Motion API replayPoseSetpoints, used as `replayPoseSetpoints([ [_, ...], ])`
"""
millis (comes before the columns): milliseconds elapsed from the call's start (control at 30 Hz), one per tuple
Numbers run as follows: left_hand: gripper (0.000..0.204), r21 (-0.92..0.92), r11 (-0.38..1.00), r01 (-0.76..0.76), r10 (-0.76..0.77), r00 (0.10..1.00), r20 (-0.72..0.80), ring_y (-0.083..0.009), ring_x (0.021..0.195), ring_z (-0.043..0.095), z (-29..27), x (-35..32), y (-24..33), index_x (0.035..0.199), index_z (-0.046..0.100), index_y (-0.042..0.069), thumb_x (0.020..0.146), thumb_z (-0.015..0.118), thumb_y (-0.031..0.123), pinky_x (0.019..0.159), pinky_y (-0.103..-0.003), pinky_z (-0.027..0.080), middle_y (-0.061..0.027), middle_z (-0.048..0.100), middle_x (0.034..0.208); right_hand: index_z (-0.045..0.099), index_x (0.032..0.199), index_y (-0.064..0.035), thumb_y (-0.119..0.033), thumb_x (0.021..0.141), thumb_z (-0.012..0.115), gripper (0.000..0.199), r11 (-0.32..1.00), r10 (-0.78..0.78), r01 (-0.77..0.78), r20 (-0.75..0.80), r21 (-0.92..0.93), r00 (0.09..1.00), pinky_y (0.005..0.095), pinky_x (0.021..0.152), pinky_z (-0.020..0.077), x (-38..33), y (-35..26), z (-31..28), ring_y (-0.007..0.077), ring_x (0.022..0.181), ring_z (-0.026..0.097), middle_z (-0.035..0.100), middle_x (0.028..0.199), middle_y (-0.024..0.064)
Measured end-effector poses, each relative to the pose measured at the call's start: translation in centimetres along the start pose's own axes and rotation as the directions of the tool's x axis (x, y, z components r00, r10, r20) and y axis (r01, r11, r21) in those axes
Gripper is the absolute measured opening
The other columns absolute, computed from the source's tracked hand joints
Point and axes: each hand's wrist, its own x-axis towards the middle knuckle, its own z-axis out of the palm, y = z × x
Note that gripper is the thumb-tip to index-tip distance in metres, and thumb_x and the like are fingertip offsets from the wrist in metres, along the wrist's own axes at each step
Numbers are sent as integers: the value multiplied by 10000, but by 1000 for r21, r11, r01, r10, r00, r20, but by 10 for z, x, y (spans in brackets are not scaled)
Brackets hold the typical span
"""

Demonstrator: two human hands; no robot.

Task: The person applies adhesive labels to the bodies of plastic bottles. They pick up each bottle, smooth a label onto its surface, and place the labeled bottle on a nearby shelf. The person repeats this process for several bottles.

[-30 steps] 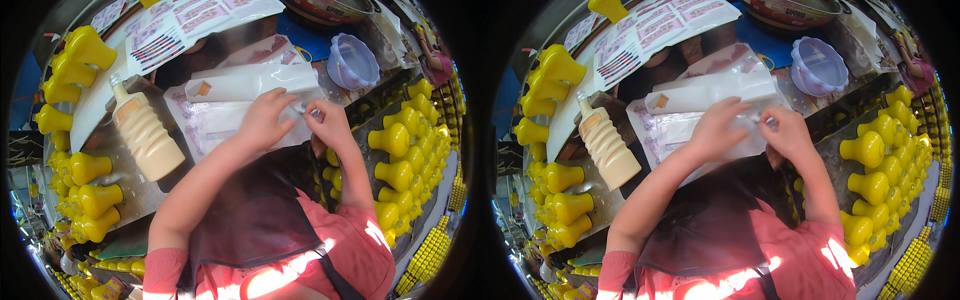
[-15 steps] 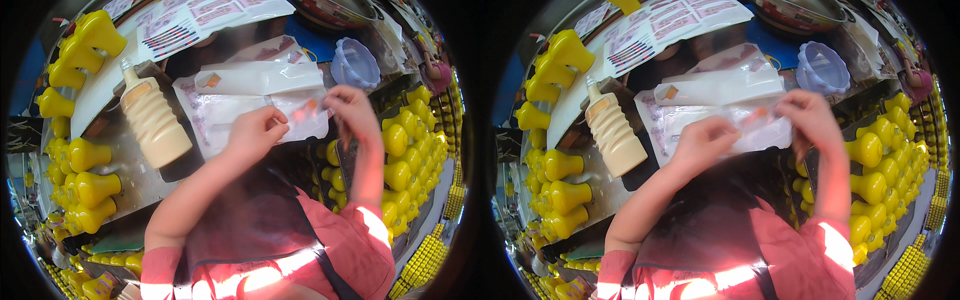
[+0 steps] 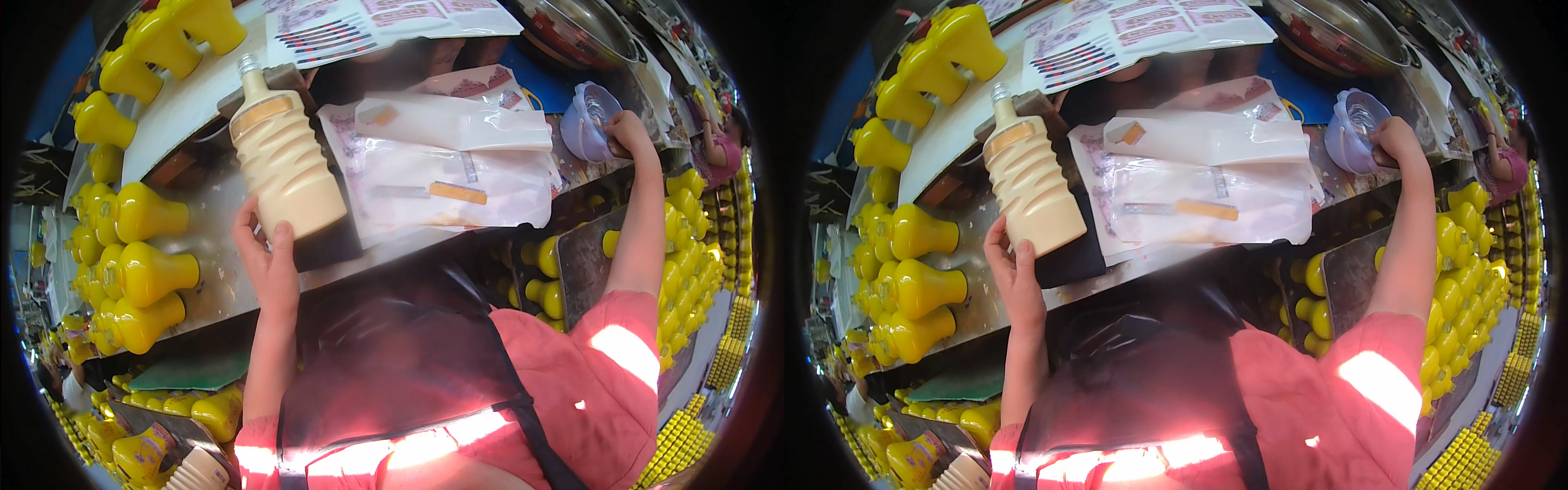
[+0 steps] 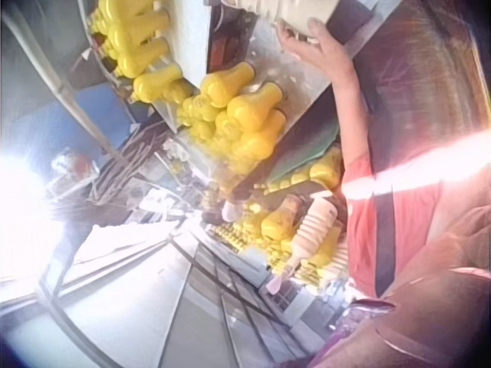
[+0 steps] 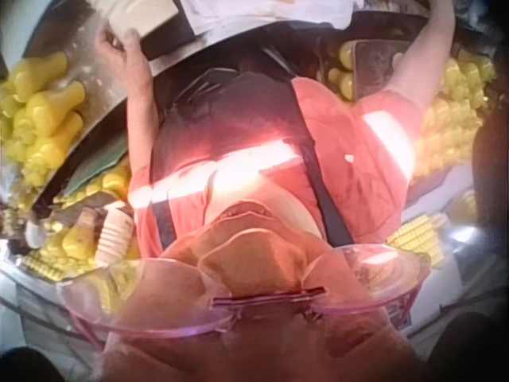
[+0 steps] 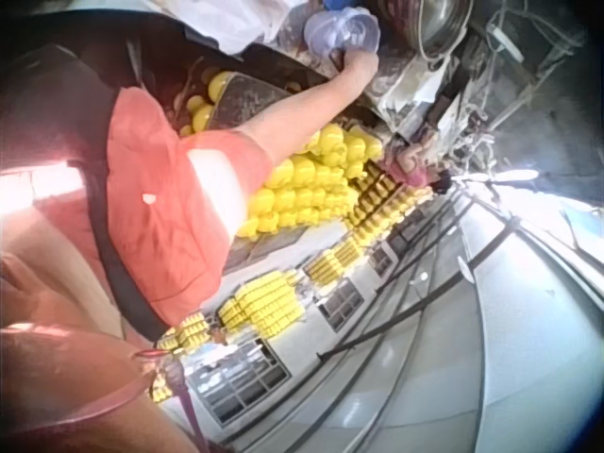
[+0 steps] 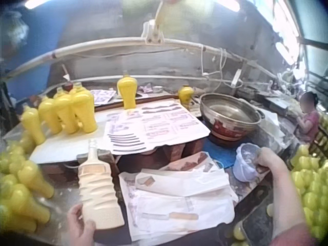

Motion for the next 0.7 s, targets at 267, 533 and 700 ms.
replayPoseSetpoints([
  [267, 602, -345, 936, 74, -49, 995, 82, -232, 1314, 484, -10, -6, -9, 1482, 395, 24, 939, 648, 86, 1124, -383, 376, -115, 483, 1429, 761, 922, -12, -195, 831, 705, 212, 972, -234, 234, -256, -30, 938, 398, 776, 561, -124, -136, -45, 330, 845, 733, 736, 849, 183],
  [533, 645, -235, 960, 150, -117, 982, 148, -229, 1350, 459, -25, -7, -5, 1495, 405, 38, 901, 642, 125, 1172, -380, 319, -117, 474, 1466, 730, 930, 33, -131, 909, 725, 165, 463, -591, 143, 184, 875, 785, 193, 501, 426, -260, -317, -13, 32, 586, 585, 721, 782, 45],
  [700, 668, -460, 863, 211, -131, 971, 199, -226, 1387, 406, -33, -6, 2, 1529, 381, 52, 938, 626, 247, 1203, -384, 237, -119, 469, 1472, 747, 960, 2, -165, 939, 715, 171, 319, -577, -188, 348, 929, 739, 192, 451, 375, -287, -372, 29, 34, 507, 518, 727, 772, 45],
])
